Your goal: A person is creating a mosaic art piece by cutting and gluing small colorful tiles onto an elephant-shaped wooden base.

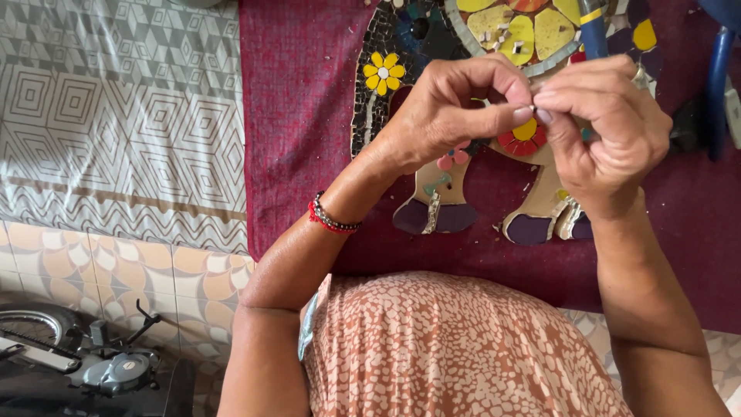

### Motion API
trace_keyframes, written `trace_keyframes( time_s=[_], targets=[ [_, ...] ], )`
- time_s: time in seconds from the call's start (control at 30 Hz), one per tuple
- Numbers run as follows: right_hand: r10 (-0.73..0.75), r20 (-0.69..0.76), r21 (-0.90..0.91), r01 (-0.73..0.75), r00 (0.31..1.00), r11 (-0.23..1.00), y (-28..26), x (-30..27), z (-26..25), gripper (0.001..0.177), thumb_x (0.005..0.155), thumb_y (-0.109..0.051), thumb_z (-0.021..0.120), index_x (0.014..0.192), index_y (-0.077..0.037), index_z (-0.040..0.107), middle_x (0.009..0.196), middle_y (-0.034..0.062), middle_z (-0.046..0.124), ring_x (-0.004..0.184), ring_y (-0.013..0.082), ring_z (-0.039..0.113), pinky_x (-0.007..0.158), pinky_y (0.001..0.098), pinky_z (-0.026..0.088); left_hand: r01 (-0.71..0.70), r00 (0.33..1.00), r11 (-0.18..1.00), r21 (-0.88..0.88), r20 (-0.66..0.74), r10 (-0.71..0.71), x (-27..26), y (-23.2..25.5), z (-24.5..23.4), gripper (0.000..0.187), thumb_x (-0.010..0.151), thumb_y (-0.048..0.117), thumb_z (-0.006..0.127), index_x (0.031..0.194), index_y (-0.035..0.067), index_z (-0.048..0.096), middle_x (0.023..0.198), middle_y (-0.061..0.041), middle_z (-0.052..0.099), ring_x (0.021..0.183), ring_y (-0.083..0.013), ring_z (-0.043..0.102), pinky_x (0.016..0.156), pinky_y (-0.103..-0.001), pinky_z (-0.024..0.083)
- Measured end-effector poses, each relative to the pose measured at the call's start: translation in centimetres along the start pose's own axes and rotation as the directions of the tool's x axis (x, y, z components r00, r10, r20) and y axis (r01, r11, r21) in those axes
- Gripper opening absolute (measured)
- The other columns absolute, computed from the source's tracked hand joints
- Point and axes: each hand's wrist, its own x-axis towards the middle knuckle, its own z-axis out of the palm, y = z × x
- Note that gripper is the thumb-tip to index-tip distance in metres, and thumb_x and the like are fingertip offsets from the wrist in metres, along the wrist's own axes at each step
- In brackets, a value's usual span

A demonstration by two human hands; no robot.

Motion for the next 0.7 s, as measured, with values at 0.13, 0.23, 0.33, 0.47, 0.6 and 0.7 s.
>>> trace_keyframes(
  time_s=[0.13, 0.23, 0.33, 0.47, 0.6, 0.7],
  targets=[
    [0.019, 0.02, 0.005, -0.019, 1.0, 1.0, -0.4, 0.3, -0.4, 0.021, 0.112, 0.002, 0.065, 0.102, 0.02, 0.067, 0.1, 0.0317, 0.07, 0.094, 0.0479, 0.069, 0.086, 0.0523, 0.059, -0.043, 0.999, 0.997, 0.066, 0.006, 0.042, 0.0, 0.4, 0.3, 0.005, 0.097, 0.014, 0.072, 0.094, 0.013, 0.069, 0.094, 0.003, 0.064, 0.077, -0.0046, 0.058, 0.069, -0.019, 0.05],
    [0.016, -0.003, 0.037, -0.016, 1.0, 0.999, -0.1, 0.0, -0.1, 0.016, 0.107, 0.007, 0.067, 0.1, 0.021, 0.068, 0.098, 0.0343, 0.072, 0.092, 0.048, 0.071, 0.086, 0.0524, 0.061, -0.073, 0.997, 0.996, 0.052, -0.02, 0.074, -0.1, 0.3, 0.4, 0.003, 0.098, 0.013, 0.072, 0.096, 0.013, 0.069, 0.094, 0.004, 0.065, 0.076, -0.0038, 0.054, 0.069, -0.018, 0.047],
    [0.03, 0.002, 0.035, -0.03, 1.0, 0.999, -0.2, -0.2, -0.4, 0.018, 0.107, 0.005, 0.072, 0.099, 0.021, 0.067, 0.098, 0.0374, 0.072, 0.09, 0.0514, 0.073, 0.087, 0.058, 0.063, -0.128, 0.991, 0.969, 0.21, -0.012, 0.133, -0.2, 1.2, 0.5, 0.004, 0.099, 0.015, 0.071, 0.095, 0.016, 0.069, 0.097, 0.002, 0.063, 0.083, -0.0056, 0.058, 0.077, -0.02, 0.05],
    [0.05, -0.004, 0.024, -0.05, 0.999, 0.998, -0.3, -0.4, -0.5, 0.016, 0.107, 0.008, 0.073, 0.1, 0.021, 0.067, 0.098, 0.0363, 0.072, 0.09, 0.0514, 0.075, 0.089, 0.0585, 0.063, -0.214, 0.976, 0.927, 0.309, 0.032, 0.214, 0.0, 1.1, 0.2, 0.003, 0.1, 0.014, 0.071, 0.098, 0.015, 0.068, 0.097, 0.001, 0.064, 0.092, -0.0095, 0.06, 0.086, -0.024, 0.052],
    [-0.018, 0.033, -0.017, 0.018, 0.999, 1.0, 0.6, -0.6, -0.4, 0.019, 0.11, 0.004, 0.069, 0.1, 0.02, 0.067, 0.095, 0.0354, 0.073, 0.088, 0.049, 0.075, 0.083, 0.0542, 0.062, -0.266, 0.961, 0.878, 0.398, 0.036, 0.275, 0.1, 1.0, 0.2, 0.005, 0.099, 0.011, 0.07, 0.096, 0.013, 0.067, 0.095, 0.0, 0.064, 0.088, -0.011, 0.06, 0.081, -0.026, 0.05],
    [-0.057, 0.065, -0.079, 0.062, 0.996, 0.995, 1.3, -1.1, -0.2, 0.019, 0.114, 0.002, 0.065, 0.102, 0.017, 0.066, 0.095, 0.0316, 0.073, 0.089, 0.0448, 0.073, 0.082, 0.0489, 0.059, -0.222, 0.972, 0.879, 0.422, 0.024, 0.234, 0.0, 1.0, 0.1, 0.007, 0.098, 0.008, 0.07, 0.095, 0.014, 0.066, 0.096, 0.0, 0.062, 0.082, -0.008, 0.058, 0.072, -0.022, 0.048]
  ],
)
